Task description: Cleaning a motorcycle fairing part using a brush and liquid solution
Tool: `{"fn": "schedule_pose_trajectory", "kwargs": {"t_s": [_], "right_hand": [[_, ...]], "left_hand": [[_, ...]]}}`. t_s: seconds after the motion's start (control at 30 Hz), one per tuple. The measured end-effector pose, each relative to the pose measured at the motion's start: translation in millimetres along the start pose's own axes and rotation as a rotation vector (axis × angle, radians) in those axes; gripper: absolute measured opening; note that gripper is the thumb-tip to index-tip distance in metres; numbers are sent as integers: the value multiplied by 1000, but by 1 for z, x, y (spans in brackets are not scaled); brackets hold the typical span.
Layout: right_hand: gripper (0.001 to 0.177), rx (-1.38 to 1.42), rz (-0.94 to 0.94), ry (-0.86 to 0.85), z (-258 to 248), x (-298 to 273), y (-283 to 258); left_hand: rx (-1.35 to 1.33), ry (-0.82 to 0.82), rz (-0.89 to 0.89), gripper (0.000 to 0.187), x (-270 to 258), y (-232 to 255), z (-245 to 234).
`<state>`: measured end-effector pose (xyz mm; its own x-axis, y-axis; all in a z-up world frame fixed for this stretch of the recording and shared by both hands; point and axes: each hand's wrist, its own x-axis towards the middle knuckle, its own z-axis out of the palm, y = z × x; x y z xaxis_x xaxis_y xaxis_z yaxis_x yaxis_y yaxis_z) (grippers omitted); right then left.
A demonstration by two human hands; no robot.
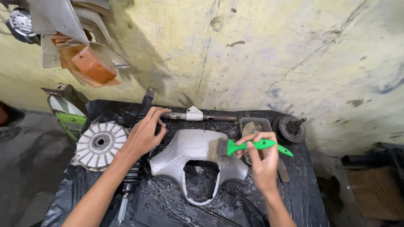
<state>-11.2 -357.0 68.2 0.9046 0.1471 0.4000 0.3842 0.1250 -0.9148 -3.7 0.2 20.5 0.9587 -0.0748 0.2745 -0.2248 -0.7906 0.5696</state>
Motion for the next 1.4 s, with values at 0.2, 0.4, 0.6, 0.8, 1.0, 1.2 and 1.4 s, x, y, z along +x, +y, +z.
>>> {"fn": "schedule_pose_trajectory", "kwargs": {"t_s": [0.2,0.4,0.6,0.8,1.0,1.2,1.4], "right_hand": [[17,45,-76,-104,-11,29,34],[17,99,-85,-87,-13,41,40],[15,89,-85,57,-38,44,59],[17,191,-50,63,-52,43,69],[20,236,38,-54,-13,31,77],[17,238,1,54,-74,44,91],[19,179,50,-160,-5,22,60]], "left_hand": [[1,-82,18,43,0,8,-4],[-26,-95,33,39,-1,14,-8],[-13,-79,46,38,-1,18,-12],[-15,-102,27,39,-1,16,-11],[-9,-120,3,39,1,8,-2],[-42,-150,-10,45,2,12,-9],[-74,-48,153,36,3,-27,24]]}}
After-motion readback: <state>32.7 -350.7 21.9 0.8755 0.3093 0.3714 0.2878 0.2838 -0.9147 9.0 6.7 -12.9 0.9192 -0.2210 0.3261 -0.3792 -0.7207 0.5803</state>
